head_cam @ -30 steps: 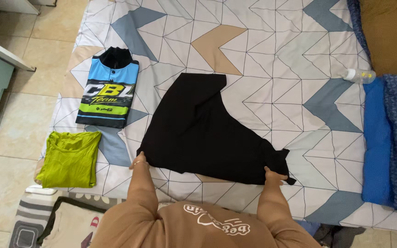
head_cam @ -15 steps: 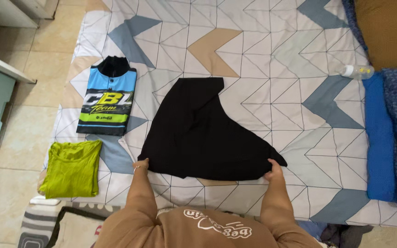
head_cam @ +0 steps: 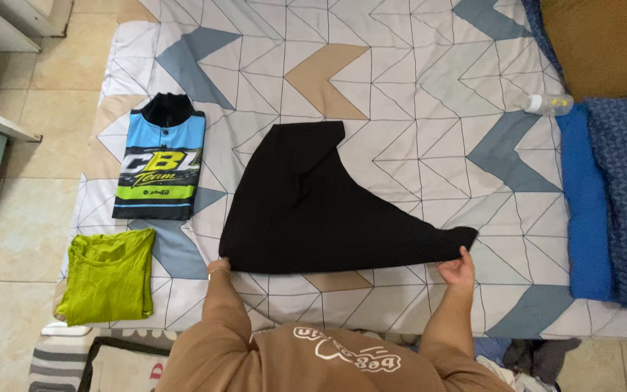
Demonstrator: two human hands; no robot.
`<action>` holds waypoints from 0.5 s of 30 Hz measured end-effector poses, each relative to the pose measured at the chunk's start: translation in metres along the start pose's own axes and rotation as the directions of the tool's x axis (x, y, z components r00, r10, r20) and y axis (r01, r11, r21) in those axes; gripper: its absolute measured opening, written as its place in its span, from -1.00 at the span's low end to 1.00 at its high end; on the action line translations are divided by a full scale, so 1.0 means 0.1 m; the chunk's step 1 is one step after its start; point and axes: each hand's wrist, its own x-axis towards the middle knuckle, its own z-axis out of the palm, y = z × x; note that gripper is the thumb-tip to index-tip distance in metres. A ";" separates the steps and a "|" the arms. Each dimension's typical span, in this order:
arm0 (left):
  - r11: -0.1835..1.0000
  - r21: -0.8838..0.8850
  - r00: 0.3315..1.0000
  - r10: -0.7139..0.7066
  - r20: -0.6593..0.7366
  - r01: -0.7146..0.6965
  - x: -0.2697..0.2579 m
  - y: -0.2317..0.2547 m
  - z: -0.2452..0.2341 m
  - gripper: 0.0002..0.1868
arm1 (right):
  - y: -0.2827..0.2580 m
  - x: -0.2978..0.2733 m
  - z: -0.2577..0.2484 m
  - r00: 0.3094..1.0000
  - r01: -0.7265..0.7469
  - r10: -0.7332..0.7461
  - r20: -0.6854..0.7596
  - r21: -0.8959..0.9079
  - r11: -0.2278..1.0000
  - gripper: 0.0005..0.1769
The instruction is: The person folds several garments on a bed, including a black t-shirt, gray pants, and a black long-sleeve shirt. They smooth and align each item, then fold it into a compact rectangle and place it on a nearby stack.
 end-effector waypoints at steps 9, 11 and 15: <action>0.260 -0.964 0.951 -0.308 -0.029 0.055 -0.11 -0.20 -0.38 -0.65 | -0.10 0.03 -0.52 0.888 0.071 0.020 -0.460 0.180 0.981 -0.61; 0.478 -0.859 0.964 -0.257 0.063 0.183 -0.13 -0.29 -0.40 -0.66 | 0.06 -0.05 -0.58 0.745 -0.066 -0.050 -0.665 -0.147 0.987 -0.63; 0.307 -0.682 0.748 -0.292 0.596 0.664 -0.06 -0.34 -0.38 -0.58 | 0.22 -0.16 -0.50 0.524 -0.417 -0.279 -0.805 -0.528 0.740 -0.66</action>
